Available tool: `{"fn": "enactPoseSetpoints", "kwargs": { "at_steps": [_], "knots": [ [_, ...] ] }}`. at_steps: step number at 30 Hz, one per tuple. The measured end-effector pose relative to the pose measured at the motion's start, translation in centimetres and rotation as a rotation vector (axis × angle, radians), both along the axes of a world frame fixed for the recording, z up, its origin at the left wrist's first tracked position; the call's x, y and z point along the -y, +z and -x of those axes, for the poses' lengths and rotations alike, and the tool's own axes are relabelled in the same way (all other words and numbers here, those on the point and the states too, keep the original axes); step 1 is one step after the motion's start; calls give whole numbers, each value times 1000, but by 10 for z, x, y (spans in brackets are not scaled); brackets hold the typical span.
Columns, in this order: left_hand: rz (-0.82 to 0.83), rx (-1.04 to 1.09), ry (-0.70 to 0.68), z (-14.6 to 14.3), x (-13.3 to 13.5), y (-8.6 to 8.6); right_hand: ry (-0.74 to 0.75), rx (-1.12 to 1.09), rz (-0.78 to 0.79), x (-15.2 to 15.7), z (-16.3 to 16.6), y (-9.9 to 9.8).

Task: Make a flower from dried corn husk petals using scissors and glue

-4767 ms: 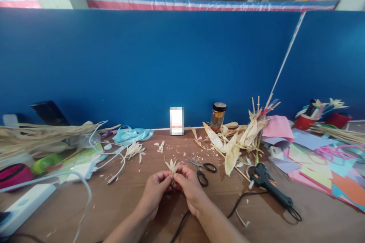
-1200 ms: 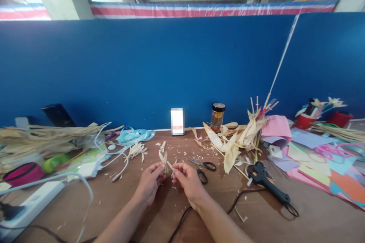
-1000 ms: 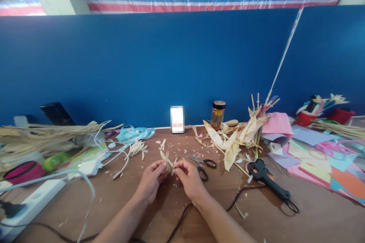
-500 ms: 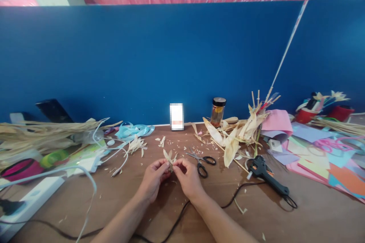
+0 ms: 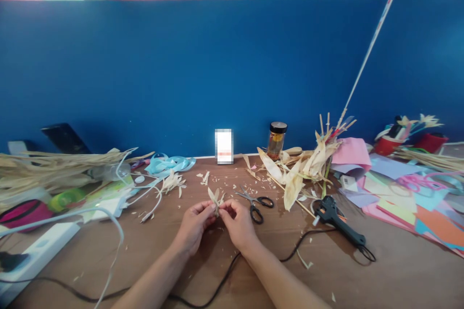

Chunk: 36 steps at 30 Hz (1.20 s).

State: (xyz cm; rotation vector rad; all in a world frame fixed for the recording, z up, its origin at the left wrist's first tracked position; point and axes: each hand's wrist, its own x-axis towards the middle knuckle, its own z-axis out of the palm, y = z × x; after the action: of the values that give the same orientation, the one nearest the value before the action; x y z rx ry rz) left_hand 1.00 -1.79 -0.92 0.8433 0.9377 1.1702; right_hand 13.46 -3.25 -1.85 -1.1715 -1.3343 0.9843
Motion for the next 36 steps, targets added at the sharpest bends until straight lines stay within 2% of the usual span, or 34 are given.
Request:
{"fn": "enactPoseSetpoints", "kwargs": {
  "at_steps": [26, 36],
  "knots": [
    [45, -1, 28, -1, -2, -4, -25, 131, -9, 3, 2, 3],
    [-7, -7, -26, 0, -3, -8, -28, 138, 10, 2, 3, 2]
  ]
}}
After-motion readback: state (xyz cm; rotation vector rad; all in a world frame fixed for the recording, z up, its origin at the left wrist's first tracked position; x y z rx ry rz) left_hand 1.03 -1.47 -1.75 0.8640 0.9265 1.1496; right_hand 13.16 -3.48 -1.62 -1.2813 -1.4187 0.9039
